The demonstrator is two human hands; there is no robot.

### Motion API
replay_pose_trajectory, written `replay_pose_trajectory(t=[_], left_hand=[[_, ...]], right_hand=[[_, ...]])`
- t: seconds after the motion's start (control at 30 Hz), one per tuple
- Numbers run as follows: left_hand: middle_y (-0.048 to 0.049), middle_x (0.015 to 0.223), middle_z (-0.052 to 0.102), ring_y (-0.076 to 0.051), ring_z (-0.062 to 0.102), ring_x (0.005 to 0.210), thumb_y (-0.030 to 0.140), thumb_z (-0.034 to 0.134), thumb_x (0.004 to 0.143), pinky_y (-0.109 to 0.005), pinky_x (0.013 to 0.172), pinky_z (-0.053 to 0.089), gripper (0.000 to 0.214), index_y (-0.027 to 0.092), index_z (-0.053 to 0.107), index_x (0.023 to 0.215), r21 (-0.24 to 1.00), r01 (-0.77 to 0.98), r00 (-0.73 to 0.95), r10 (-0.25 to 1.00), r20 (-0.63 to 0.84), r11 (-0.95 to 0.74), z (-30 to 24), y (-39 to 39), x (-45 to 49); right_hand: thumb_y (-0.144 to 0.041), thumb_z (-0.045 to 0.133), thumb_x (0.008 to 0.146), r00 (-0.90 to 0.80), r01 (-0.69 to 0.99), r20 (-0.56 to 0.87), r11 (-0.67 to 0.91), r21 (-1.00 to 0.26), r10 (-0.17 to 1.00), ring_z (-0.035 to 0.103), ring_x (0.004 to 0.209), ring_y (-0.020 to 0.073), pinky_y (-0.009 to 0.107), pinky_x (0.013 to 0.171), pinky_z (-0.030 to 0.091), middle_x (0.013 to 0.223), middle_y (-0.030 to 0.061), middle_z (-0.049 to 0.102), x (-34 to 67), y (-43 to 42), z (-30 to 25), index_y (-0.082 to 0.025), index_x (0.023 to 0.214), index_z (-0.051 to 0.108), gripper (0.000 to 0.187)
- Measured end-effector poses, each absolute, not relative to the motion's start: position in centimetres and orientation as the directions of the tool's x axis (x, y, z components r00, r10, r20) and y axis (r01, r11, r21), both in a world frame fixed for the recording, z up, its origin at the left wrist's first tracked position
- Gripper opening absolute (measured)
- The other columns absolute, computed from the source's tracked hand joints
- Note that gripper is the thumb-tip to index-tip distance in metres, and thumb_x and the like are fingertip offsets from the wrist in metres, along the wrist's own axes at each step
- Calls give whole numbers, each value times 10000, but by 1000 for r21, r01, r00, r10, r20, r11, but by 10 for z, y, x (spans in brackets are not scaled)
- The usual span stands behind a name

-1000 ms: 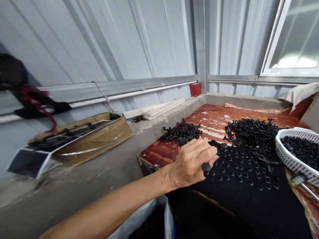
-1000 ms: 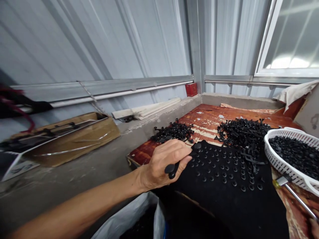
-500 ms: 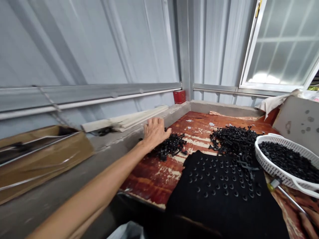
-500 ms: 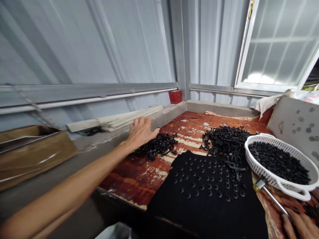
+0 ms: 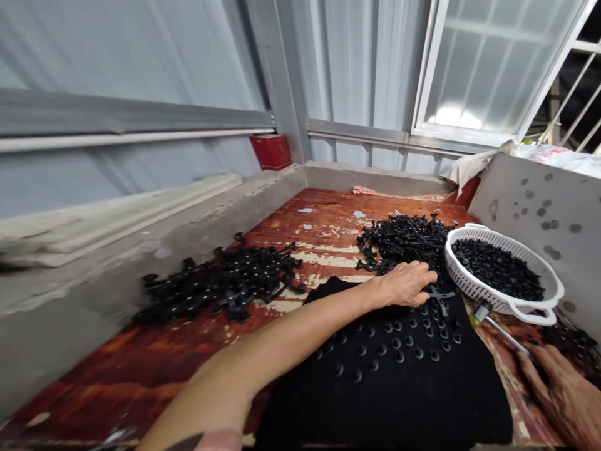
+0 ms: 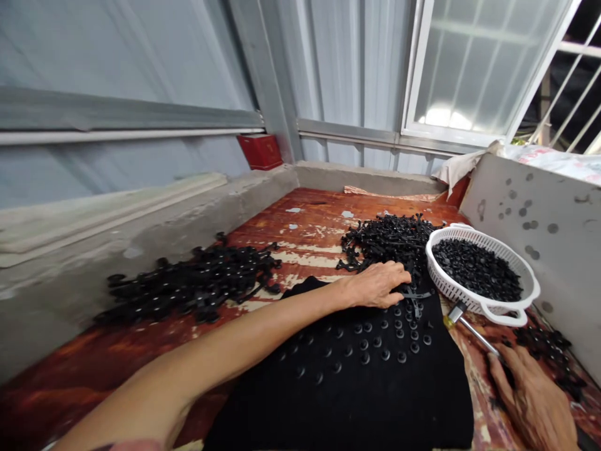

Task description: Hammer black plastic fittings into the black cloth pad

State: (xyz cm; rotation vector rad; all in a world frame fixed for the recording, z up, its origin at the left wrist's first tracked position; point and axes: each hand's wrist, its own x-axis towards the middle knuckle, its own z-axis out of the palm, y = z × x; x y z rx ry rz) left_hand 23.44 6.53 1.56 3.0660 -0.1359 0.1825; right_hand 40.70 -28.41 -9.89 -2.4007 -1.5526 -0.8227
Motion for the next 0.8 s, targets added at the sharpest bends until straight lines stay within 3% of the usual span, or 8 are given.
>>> replay_pose_trajectory(t=[0.1, 0.23, 0.37, 0.47, 0.67, 0.8], left_hand=[[-94, 1106, 643, -250, 618, 1002, 285, 508, 863, -331, 786, 501, 279, 196, 589, 1115, 96, -136, 991, -136, 10, -986, 22, 69, 248], [-72, 991, 681, -231, 631, 898, 214, 533, 811, -310, 750, 478, 181, 195, 614, 972, 145, -190, 978, -199, -56, -971, 21, 75, 257], [-46, 859, 675, -201, 609, 804, 117, 539, 739, -281, 702, 451, 133, 185, 607, 830, 267, -186, 982, -188, 16, -946, 18, 76, 256], [0, 771, 645, -145, 582, 725, 90, 511, 741, -232, 668, 439, 140, 187, 593, 799, 329, -178, 984, -159, 84, -928, 23, 81, 252], [-22, 806, 619, -130, 569, 734, 71, 377, 822, -240, 713, 459, 227, 161, 574, 889, 389, 41, 936, 172, 308, -920, 38, 113, 260], [-109, 1010, 613, -197, 582, 942, 52, 330, 835, -342, 868, 471, 333, 142, 556, 1063, 368, 207, 856, 349, 381, -907, 32, 138, 275]], right_hand=[[-189, 340, 893, 319, 880, 458, -439, 182, 829, 636, 1001, 285, 365, 690, 537, 1050, 126, 707, 402, -283, -95, -215, 1019, 728, 408], [-334, 357, 951, 411, 838, 446, -522, 160, 795, 650, 866, 237, 303, 600, 514, 1015, 127, 676, 394, -278, -95, -200, 1061, 690, 375], [-413, 326, 968, 463, 809, 449, -571, 139, 765, 648, 800, 214, 268, 513, 477, 988, 113, 671, 388, -275, -94, -207, 1087, 675, 422], [-360, 338, 949, 442, 822, 458, -553, 138, 771, 653, 837, 221, 275, 539, 499, 997, 111, 680, 388, -276, -93, -214, 1073, 683, 395], [-226, 423, 827, 323, 881, 481, -445, 161, 815, 652, 978, 283, 346, 658, 547, 1044, 113, 710, 400, -285, -100, -245, 1019, 722, 356], [-251, 544, 727, 230, 921, 456, -344, 184, 860, 635, 1062, 343, 418, 759, 558, 1097, 106, 717, 414, -292, -117, -277, 1051, 737, 378]])
